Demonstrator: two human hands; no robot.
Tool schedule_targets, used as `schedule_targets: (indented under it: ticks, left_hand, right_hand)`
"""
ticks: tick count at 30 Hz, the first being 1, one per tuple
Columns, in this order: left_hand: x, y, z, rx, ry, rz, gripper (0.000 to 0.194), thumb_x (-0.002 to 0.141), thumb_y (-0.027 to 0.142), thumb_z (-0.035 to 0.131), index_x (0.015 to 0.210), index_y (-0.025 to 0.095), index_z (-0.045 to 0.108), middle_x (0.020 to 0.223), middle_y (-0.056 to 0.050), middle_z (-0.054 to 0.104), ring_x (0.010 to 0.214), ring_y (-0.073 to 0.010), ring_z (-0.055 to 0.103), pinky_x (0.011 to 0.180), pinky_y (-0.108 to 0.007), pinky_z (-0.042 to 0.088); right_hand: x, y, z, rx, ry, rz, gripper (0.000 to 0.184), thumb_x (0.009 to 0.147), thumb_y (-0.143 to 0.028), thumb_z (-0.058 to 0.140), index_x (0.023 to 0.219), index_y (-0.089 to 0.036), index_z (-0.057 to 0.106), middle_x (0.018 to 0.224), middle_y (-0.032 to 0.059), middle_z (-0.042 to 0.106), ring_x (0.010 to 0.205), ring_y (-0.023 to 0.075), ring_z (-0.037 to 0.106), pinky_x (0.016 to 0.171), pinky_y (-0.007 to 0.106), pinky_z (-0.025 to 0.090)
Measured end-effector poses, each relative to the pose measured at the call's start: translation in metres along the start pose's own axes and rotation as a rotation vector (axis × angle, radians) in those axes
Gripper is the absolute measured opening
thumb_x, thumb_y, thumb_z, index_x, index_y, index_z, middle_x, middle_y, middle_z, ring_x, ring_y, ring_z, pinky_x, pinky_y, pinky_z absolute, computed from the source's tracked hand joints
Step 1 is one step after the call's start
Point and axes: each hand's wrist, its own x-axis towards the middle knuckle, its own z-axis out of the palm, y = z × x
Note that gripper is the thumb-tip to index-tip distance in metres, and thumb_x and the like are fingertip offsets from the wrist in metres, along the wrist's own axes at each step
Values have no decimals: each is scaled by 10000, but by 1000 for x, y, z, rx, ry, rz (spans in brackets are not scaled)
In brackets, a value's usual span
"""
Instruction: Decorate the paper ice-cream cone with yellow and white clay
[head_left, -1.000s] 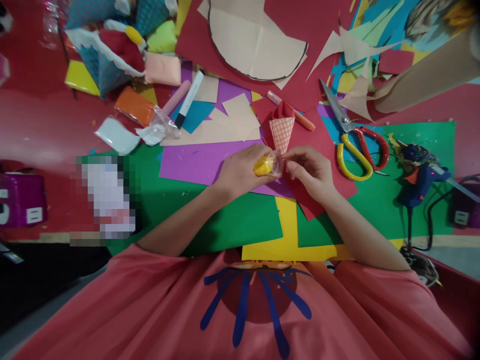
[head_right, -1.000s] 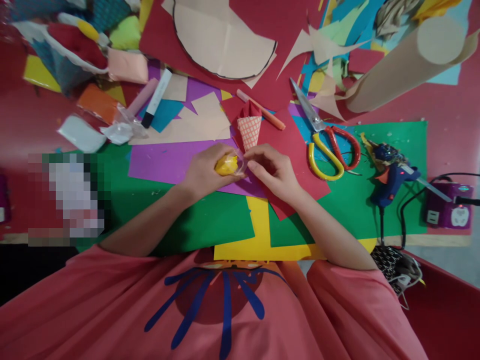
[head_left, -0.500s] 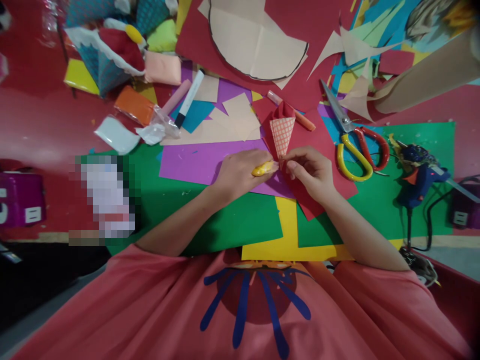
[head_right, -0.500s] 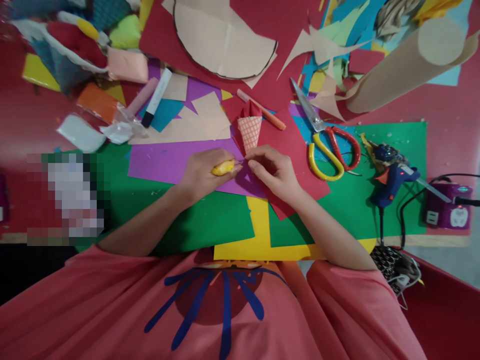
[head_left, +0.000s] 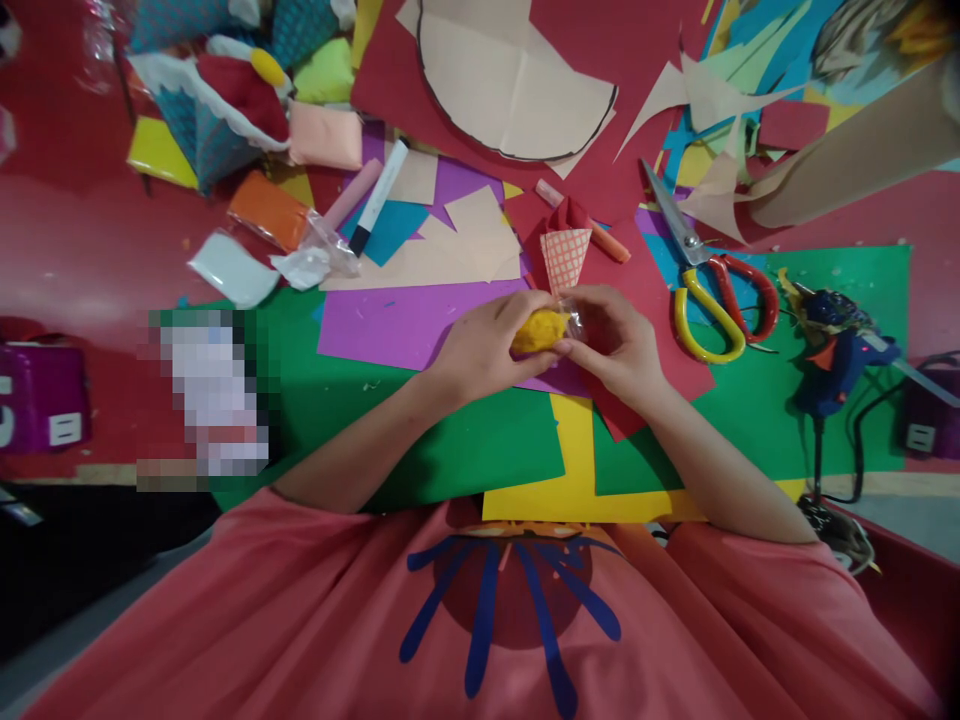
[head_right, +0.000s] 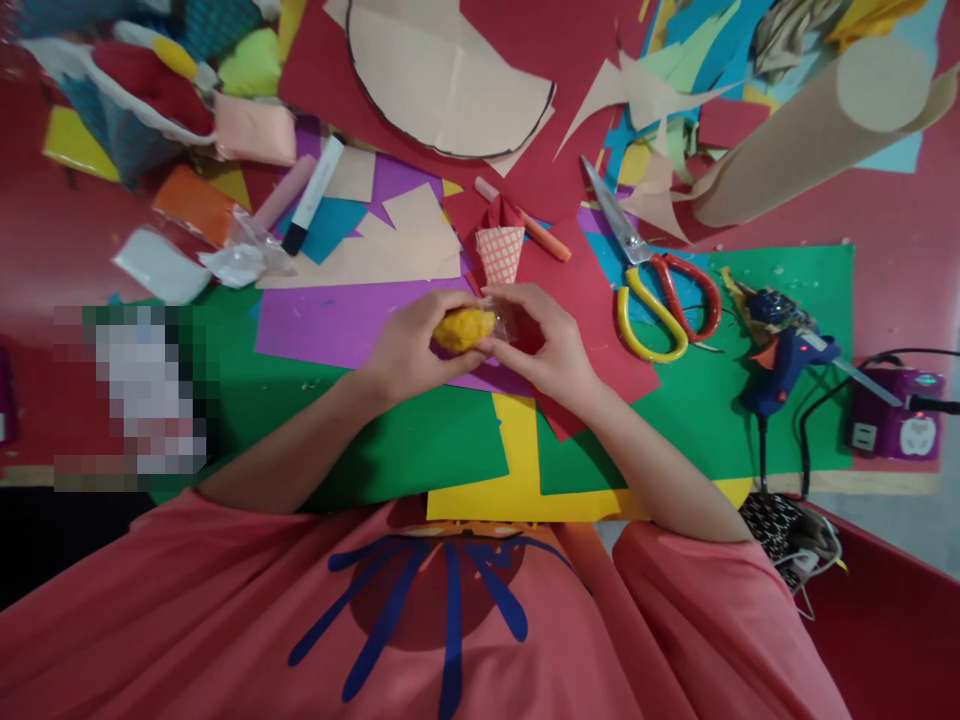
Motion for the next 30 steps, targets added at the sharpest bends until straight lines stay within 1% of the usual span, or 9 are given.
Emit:
schedule_targets:
  ticks: [4, 8, 13, 17, 19, 22, 25, 28, 30]
  left_hand:
    - [1, 2, -4, -104, 91, 78, 380, 825, 405, 647, 1139, 206, 564, 1120, -52, 679, 1025, -184, 654, 872, -296, 522]
    - [3, 4, -5, -198, 152, 134, 256, 852, 372, 617, 1043, 203, 611, 1037, -50, 706, 972, -171, 663, 874, -310, 525]
    - [4, 5, -3, -249, 180, 140, 139, 856, 338, 611, 902, 209, 636, 923, -25, 721, 893, -151, 668, 826, -296, 533]
    - [4, 5, -1, -276, 179, 165, 96, 865, 291, 595, 862, 207, 641, 877, -15, 718, 859, -139, 665, 794, -276, 530]
    - [4, 5, -2, -300, 159, 145, 115, 871, 310, 593, 861, 205, 636, 862, -14, 711, 841, -136, 659, 789, -276, 525]
    - [6, 3, -4, -315, 133, 78, 200, 878, 407, 595, 906, 213, 636, 907, -27, 707, 862, -148, 654, 806, -296, 524]
    - [7, 0, -6, -309, 194, 88, 230, 874, 452, 608, 942, 235, 644, 969, -35, 697, 921, -160, 644, 849, -319, 520]
    - [7, -2, -7, -261, 237, 106, 230, 877, 450, 606, 996, 257, 650, 993, -33, 672, 970, -172, 633, 881, -334, 514]
    - [6, -3, -6, -168, 209, 99, 314, 849, 477, 631, 1077, 261, 634, 1059, -46, 655, 1036, -198, 620, 923, -359, 504]
  right_hand:
    - [1, -2, 0, 119, 23, 60, 399, 763, -430, 757, 1091, -241, 629, 1131, 47, 682, 1059, 189, 647, 956, 366, 528]
    - [3, -4, 2, 200, 42, 112, 331, 729, -455, 778, 920, -219, 646, 902, 9, 678, 863, 146, 654, 811, 310, 549]
    - [4, -5, 4, 291, 40, 118, 220, 749, -387, 774, 791, -208, 654, 827, 2, 659, 818, 129, 639, 769, 294, 533]
    - [4, -5, 5, 297, 44, 135, 241, 737, -384, 782, 701, -196, 634, 756, 2, 640, 773, 134, 631, 750, 311, 540]
    - [4, -5, 5, 292, 48, 172, 253, 735, -399, 780, 712, -196, 631, 748, -1, 634, 748, 132, 631, 710, 299, 545]
    - [4, -7, 5, 309, 28, 211, 301, 723, -446, 781, 840, -210, 636, 822, -4, 648, 761, 127, 643, 666, 268, 550]
    - [5, -6, 3, 323, -8, 196, 411, 683, -427, 817, 993, -242, 621, 971, -2, 655, 871, 132, 653, 726, 260, 562]
    - [5, -4, 3, 347, -52, 220, 338, 742, -406, 777, 996, -247, 620, 832, -28, 638, 719, 107, 634, 657, 254, 551]
    - [5, -3, 3, 354, -32, 240, 300, 755, -433, 759, 926, -234, 614, 700, -53, 592, 599, 91, 588, 594, 249, 529]
